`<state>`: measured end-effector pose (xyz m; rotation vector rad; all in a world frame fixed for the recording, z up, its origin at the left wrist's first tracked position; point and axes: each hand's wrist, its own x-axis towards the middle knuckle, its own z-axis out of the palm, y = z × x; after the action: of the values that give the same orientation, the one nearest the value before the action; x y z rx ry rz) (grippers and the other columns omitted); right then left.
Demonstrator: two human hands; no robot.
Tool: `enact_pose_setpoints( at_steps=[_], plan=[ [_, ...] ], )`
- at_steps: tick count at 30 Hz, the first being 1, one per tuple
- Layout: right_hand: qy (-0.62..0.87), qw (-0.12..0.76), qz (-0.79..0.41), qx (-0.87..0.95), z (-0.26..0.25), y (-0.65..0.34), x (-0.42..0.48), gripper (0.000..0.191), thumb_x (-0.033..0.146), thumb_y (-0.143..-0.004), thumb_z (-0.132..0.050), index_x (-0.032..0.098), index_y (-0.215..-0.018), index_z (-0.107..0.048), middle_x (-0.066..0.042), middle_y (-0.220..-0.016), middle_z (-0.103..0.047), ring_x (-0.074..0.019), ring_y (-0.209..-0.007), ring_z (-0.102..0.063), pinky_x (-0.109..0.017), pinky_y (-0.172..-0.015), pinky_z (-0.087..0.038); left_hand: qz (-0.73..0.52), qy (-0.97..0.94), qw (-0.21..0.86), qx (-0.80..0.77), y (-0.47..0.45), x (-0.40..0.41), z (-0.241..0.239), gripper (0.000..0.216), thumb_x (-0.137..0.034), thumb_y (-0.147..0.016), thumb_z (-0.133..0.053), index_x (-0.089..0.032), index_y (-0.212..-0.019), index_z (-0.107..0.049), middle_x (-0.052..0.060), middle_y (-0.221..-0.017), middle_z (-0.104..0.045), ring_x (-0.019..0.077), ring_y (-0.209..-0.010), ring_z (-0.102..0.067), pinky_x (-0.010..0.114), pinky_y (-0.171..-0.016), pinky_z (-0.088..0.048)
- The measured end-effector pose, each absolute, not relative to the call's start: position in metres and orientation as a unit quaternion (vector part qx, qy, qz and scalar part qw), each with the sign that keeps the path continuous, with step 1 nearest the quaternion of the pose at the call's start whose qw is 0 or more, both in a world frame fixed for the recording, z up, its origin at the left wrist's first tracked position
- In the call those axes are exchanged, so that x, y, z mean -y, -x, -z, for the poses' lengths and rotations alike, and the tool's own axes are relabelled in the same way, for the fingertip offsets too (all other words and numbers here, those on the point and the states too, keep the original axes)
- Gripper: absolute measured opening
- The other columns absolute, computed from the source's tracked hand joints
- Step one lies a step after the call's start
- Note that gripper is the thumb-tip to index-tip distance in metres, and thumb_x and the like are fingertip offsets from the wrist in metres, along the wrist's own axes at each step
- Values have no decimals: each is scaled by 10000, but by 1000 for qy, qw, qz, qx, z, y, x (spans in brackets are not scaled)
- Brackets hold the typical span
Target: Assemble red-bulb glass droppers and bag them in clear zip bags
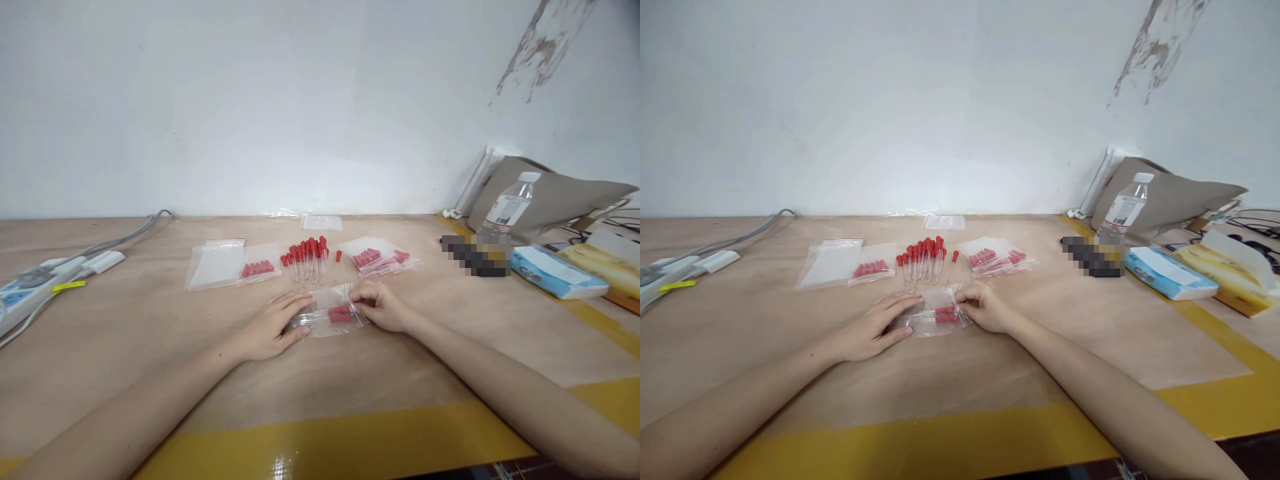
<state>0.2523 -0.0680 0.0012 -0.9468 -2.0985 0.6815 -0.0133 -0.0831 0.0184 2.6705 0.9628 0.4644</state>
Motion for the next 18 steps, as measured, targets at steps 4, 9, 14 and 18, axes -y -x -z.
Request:
enact_pose_setpoints(
  at_steps=[4, 9, 14, 18],
  plan=[
    [433, 346, -233, 799, -7, -262, 58, 152, 247, -754, -536, 178, -791, -666, -33, -730, -666, -139, -639, -573, -251, -595, -423, -188, -903, 174, -344, 12, 85, -21, 292, -396, -843, -454, -203, -1062, -440, 98, -1287, -456, 230, -1144, -457, 392, -925, -395],
    [509, 283, -50, 811, -25, -262, 31, 168, 207, -756, -497, 193, -742, -664, -33, -730, -661, -164, -700, -565, -275, -666, -390, -190, -896, 192, -353, 11, 86, -24, 194, -389, -828, -470, -209, -846, -401, 97, -1233, -506, 230, -1103, -487, 362, -852, -428],
    [621, 167, 16, 766, -39, -235, -8, 275, 306, -827, -416, 181, -863, -658, -104, -949, -649, -231, -926, -551, -344, -805, -343, -187, -900, 187, -347, 12, 87, -25, 199, -383, -858, -418, -209, -768, -379, 90, -1266, -484, 224, -1132, -458, 363, -858, -420],
    [691, 122, -17, 712, -36, -214, -36, 334, 402, -802, -464, 134, -864, -654, -173, -991, -627, -298, -965, -543, -428, -833, -325, -185, -903, 181, -342, 13, 86, -24, 196, -378, -866, -405, -205, -774, -402, 81, -1296, -459, 220, -1153, -438, 373, -891, -406]
  ],
)
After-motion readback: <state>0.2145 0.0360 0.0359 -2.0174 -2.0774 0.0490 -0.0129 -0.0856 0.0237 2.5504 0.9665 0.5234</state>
